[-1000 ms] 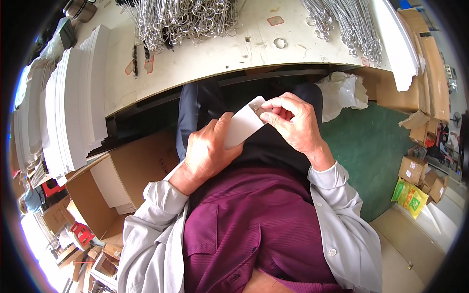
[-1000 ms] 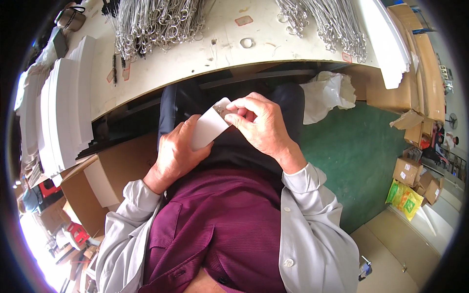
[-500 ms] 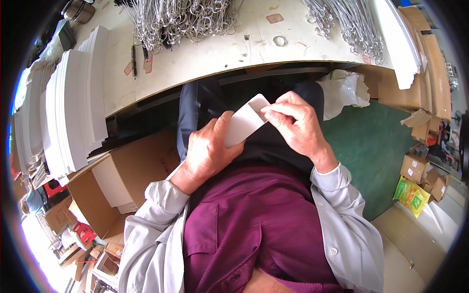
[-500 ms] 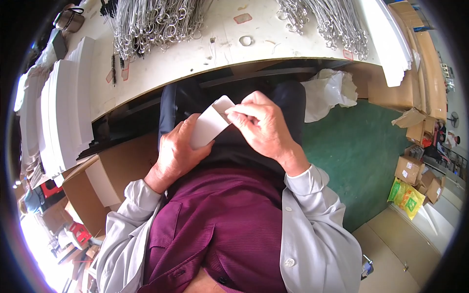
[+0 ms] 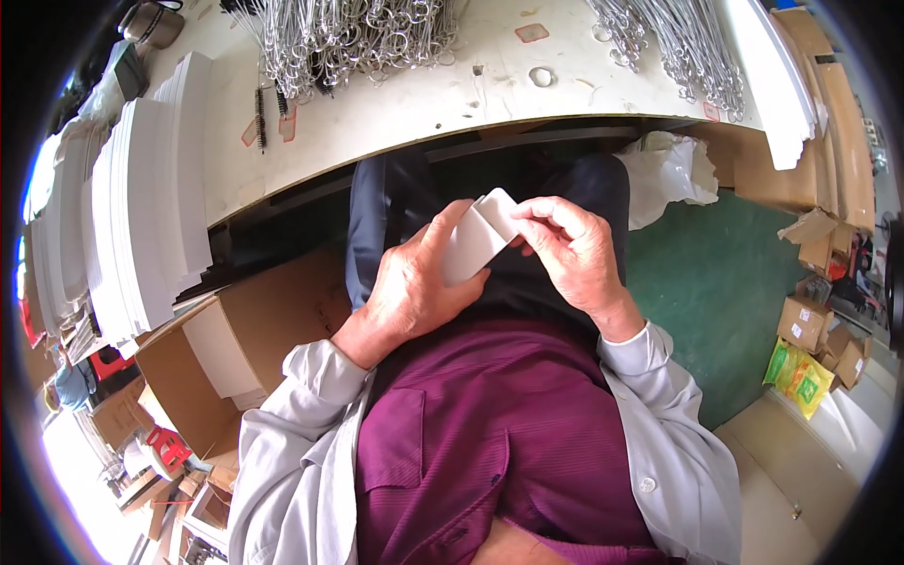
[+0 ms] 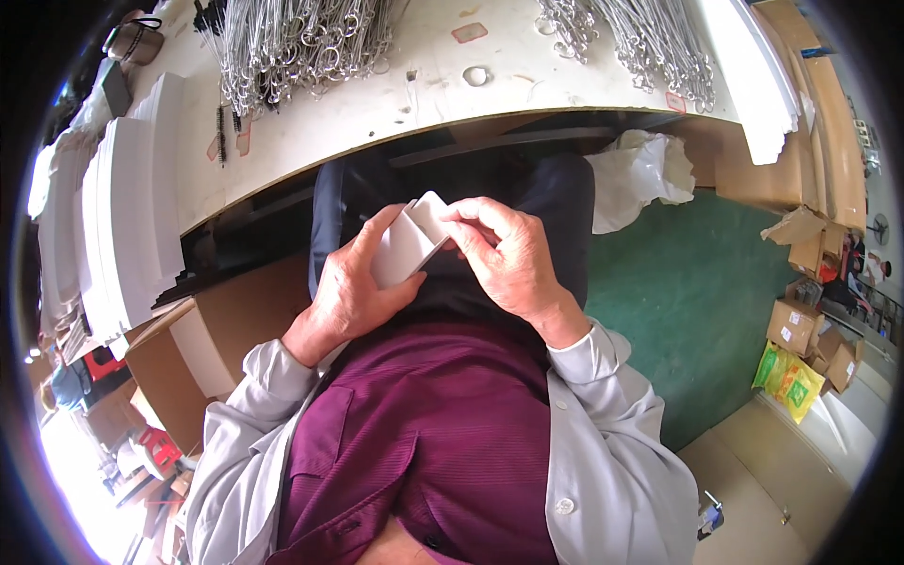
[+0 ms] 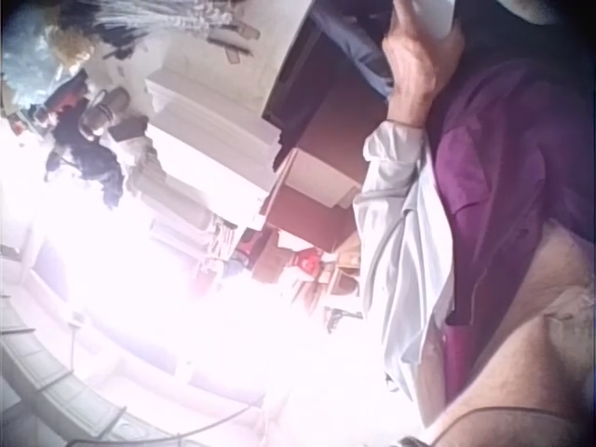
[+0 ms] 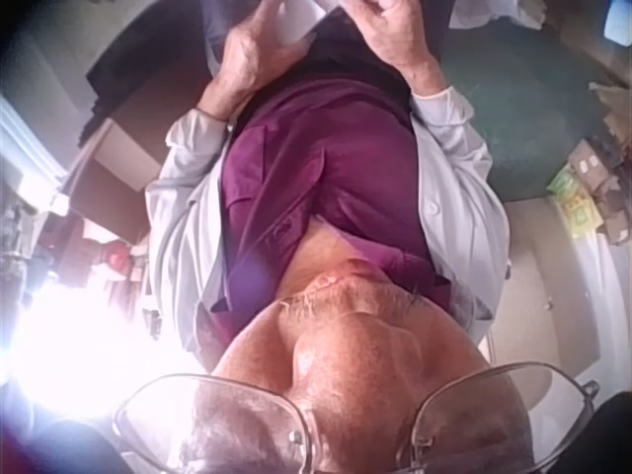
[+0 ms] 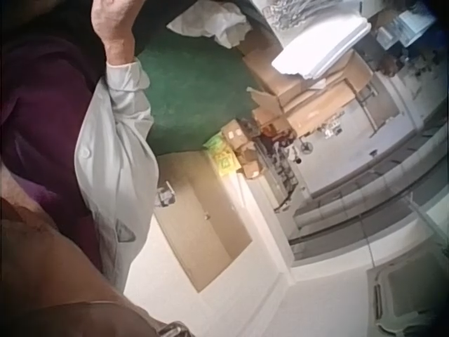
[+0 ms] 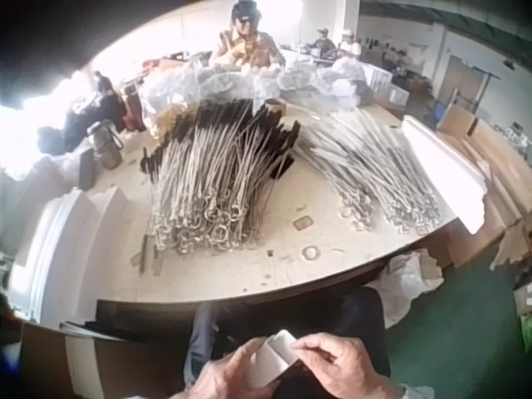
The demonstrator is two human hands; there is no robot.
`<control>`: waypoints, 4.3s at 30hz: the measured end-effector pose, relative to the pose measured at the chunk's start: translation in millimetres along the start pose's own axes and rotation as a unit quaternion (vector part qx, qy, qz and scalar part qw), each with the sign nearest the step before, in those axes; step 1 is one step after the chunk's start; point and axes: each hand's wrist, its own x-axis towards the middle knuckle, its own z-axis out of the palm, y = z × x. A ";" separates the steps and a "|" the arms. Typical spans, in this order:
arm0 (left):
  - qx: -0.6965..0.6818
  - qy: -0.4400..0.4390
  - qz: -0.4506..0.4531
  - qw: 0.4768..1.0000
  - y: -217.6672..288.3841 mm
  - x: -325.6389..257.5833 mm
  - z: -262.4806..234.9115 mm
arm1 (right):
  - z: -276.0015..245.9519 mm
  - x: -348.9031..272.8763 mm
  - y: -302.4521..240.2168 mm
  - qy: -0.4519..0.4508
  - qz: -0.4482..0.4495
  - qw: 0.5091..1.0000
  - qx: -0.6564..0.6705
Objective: Packaging wire brushes into white rectangular boxes.
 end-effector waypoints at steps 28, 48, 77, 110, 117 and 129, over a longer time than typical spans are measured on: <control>0.004 0.022 0.012 1.000 -0.9 14.8 15.7 | 16.4 -4.4 18.4 0.034 0.098 0.983 0.153; 0.052 0.065 0.054 0.995 -9.5 3.5 34.0 | 31.9 -10.7 9.7 0.026 0.109 0.986 0.119; 0.048 0.099 0.041 0.993 -12.5 0.0 32.9 | 46.3 -4.9 15.9 0.110 0.007 0.994 -0.019; 0.045 0.178 -0.082 0.980 -15.5 -60.3 -128.1 | 22.3 71.0 -23.6 0.115 -0.240 0.945 -0.189; 0.274 0.286 -0.102 0.913 -40.5 -29.8 -213.7 | -12.9 117.6 -8.1 0.210 -0.257 0.904 -0.271; 0.623 0.255 -0.117 0.730 -103.2 62.0 -241.9 | -12.2 128.8 5.4 0.278 -0.354 0.833 -0.322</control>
